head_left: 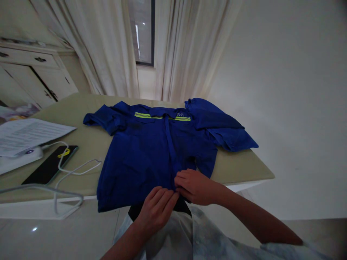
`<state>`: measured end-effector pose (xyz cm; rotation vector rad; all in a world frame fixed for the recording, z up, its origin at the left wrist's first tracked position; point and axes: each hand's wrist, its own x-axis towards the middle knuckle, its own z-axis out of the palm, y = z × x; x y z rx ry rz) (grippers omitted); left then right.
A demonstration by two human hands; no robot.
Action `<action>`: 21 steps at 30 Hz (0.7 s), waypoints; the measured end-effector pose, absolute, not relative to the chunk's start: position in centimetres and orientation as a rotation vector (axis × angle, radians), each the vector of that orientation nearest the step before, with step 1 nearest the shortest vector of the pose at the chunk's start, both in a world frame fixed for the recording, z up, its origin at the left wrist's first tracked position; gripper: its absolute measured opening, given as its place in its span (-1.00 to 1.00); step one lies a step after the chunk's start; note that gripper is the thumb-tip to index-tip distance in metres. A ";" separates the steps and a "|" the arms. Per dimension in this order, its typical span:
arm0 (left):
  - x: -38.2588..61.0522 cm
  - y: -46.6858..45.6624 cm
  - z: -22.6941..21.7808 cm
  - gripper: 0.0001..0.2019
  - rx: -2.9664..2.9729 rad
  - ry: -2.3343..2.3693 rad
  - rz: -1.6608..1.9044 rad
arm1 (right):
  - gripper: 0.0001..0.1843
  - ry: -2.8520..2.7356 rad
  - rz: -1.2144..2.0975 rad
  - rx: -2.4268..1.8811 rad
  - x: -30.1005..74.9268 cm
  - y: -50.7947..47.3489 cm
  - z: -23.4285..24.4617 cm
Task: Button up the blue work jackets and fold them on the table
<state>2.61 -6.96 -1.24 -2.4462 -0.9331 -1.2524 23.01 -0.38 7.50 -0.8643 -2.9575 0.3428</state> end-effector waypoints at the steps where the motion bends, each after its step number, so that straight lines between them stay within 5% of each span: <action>1: 2.6 -6.9 -1.2 -0.74 -2.438 -0.937 -1.234 | -0.90 -2.988 0.341 -0.859 23.0 -0.3 7.4; 21: 3.7 -7.6 0.5 -0.74 -2.539 -0.861 -1.300 | -0.80 -3.394 -0.005 -0.963 20.5 17.7 9.4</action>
